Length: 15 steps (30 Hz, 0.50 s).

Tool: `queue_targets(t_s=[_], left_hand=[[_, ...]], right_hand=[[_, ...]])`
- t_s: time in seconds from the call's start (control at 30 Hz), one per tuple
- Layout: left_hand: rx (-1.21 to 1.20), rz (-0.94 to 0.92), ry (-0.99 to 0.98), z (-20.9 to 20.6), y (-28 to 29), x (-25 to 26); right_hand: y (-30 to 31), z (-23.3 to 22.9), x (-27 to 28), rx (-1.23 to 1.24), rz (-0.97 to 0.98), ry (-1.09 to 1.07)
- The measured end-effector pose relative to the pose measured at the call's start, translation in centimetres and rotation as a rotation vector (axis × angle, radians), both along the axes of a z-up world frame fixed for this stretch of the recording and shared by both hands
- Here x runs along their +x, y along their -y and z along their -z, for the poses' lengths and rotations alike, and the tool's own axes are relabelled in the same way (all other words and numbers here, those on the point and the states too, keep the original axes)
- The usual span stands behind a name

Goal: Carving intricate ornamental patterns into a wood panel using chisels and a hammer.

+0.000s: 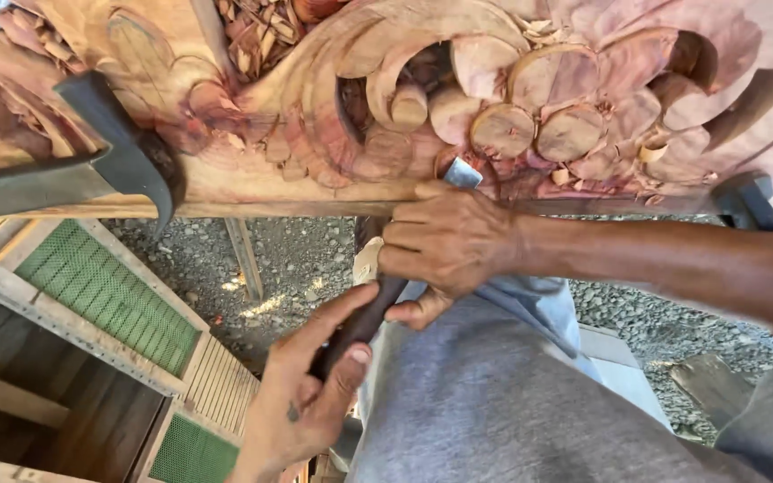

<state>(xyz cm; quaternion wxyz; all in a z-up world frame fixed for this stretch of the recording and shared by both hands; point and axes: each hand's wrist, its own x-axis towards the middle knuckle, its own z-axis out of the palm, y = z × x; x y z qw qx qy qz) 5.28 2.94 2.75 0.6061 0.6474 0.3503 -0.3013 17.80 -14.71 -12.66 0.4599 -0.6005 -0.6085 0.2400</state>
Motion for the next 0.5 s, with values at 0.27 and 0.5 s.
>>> queue_targets(t_s=[0.27,0.5], left_hand=[[0.101,0.126,-0.023,-0.1,0.2,0.9],[0.177,0.161,0.099,0.4,0.3,0.8]], right_hand=[[0.2,0.2,0.4,0.022,0.030,-0.054],[0.0,0.2,0.7,0.014,0.013,-0.103]])
